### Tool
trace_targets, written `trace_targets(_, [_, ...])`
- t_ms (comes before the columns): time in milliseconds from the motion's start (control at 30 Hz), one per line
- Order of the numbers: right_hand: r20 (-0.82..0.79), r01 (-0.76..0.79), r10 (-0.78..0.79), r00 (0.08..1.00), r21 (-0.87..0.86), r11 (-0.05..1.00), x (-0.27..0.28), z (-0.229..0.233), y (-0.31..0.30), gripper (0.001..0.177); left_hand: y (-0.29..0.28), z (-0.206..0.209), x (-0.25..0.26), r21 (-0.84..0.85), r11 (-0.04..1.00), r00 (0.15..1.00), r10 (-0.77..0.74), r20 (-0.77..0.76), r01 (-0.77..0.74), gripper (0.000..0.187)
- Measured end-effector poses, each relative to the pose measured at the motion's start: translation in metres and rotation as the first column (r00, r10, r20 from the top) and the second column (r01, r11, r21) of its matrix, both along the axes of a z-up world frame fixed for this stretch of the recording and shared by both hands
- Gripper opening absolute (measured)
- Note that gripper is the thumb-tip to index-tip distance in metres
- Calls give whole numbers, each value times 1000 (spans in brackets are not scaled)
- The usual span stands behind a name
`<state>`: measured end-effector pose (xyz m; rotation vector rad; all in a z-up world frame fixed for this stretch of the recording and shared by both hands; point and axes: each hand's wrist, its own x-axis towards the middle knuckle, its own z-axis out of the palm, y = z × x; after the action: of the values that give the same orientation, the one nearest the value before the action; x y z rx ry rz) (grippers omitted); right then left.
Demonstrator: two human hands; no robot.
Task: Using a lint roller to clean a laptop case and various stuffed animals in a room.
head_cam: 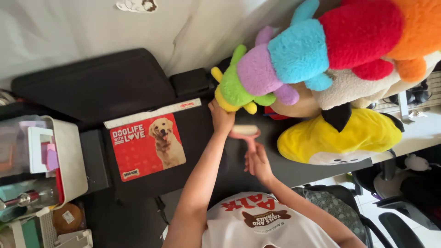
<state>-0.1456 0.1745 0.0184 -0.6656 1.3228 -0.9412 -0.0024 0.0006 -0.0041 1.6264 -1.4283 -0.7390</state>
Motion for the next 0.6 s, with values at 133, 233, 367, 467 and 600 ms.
trace_targets(133, [-161,-222,241,957,127,967,2,27,8,47,39,46,19,8,997,991,82,-110,-81,77])
trace_targets(233, [-310,-332,386,869,213,919,4,40,6,48,89,49,44,-85,996,995,30,-91,-38,69])
trace_targets(367, [-431,-374,347,833,23,927,21,10,-28,39,152,36,77,22,999,998,-36,-44,37,31])
trace_targets(467, [-319,-286,245,916,-87,954,33,-7,-44,36,186,33,88,27,998,998,65,-4,-65,25])
trace_targets(600, [-268,-383,359,894,-40,923,36,69,-3,42,213,39,103,-27,879,853,454,-257,-476,39])
